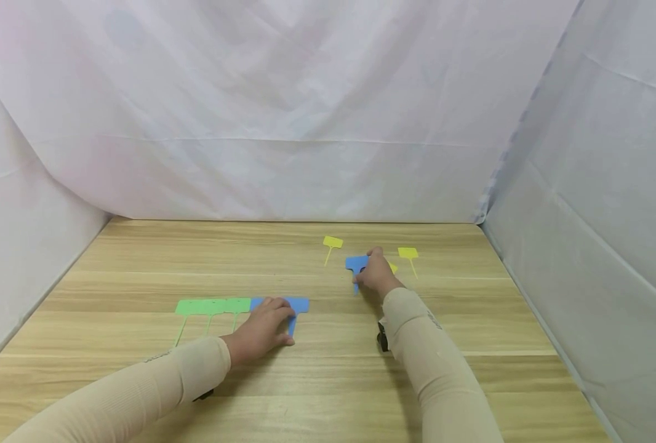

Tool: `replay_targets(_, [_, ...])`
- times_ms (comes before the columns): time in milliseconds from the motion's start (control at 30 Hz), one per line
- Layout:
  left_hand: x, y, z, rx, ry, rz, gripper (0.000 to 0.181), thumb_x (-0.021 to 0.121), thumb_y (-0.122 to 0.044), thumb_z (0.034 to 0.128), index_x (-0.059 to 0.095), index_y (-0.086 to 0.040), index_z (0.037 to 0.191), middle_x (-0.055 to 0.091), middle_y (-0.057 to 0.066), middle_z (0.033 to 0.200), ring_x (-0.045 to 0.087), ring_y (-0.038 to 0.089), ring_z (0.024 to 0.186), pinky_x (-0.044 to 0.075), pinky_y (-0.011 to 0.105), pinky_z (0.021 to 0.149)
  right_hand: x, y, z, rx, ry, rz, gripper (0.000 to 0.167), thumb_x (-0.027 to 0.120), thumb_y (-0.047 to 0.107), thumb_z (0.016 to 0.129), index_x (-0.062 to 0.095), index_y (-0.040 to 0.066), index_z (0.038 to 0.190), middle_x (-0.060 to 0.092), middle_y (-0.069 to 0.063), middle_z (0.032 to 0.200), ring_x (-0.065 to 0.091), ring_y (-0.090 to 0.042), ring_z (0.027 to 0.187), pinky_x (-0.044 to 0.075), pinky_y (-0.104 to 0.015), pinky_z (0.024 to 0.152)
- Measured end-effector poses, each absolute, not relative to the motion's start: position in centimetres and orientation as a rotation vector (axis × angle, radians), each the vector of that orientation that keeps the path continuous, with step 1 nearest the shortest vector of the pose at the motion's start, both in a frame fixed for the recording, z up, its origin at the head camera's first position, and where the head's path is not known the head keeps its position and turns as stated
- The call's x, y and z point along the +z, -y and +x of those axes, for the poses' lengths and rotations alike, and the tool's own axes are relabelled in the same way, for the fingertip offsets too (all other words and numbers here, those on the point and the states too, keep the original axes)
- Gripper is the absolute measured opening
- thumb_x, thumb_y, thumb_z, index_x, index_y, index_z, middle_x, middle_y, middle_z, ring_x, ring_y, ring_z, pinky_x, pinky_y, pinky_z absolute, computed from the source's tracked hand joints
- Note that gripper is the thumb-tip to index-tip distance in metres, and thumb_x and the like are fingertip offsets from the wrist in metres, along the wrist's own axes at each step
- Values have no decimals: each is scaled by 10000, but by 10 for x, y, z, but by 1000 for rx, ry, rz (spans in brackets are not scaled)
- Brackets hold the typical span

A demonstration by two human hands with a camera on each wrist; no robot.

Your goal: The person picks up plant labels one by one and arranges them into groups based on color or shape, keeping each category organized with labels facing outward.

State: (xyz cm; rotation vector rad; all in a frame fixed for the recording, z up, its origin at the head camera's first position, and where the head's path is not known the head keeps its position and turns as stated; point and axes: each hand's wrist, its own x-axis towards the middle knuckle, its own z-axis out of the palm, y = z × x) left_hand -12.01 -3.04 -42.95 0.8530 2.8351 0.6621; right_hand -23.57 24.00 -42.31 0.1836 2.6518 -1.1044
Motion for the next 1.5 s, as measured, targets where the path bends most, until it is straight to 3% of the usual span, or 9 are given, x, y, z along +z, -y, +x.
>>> replay_targets(400, [-429, 31, -121, 677, -2838, 865, 466, 776, -272, 808, 629, 12, 1147, 572, 87, 1160, 486, 246, 1038, 418, 397, 928, -417, -239, -226, -1284, -2606, 197, 739, 707, 14, 856, 208, -34, 1398, 452, -296, 1312, 509, -285, 950, 452, -290, 694])
replay_targets(733, [-429, 30, -123, 660, -2825, 850, 479, 768, -283, 817, 623, 5, 1170, 569, 85, 1179, 481, 246, 1051, 417, 400, 932, -415, -238, -216, -1426, -2528, 191, 726, 705, 45, 865, 218, 4, 1402, 447, -273, 1278, 484, -335, 1102, 416, -445, 948])
replay_targets(833, [-430, 30, -123, 657, -2828, 852, 479, 768, -287, 817, 625, 6, 1168, 570, 85, 1179, 481, 248, 1060, 414, 400, 939, -416, -237, -213, -1446, -2522, 202, 720, 711, 44, 859, 226, 15, 1390, 478, -258, 1235, 490, -319, 1071, 420, -422, 921])
replay_targets(1133, [-429, 29, -123, 664, -2834, 863, 474, 781, -284, 806, 636, 12, 1146, 574, 88, 1165, 482, 251, 1044, 412, 400, 934, -421, -236, -202, -1489, -2504, 184, 702, 711, 3, 845, 229, 7, 1356, 516, -231, 1112, 529, -257, 901, 460, -284, 682])
replay_targets(1500, [-427, 27, -122, 653, -2831, 859, 468, 775, -281, 813, 632, 10, 1151, 570, 86, 1165, 480, 250, 1046, 411, 396, 934, -421, -226, -183, -1575, -2465, 139, 685, 722, -55, 809, 269, -16, 1321, 547, -185, 1017, 561, -230, 884, 461, -262, 668])
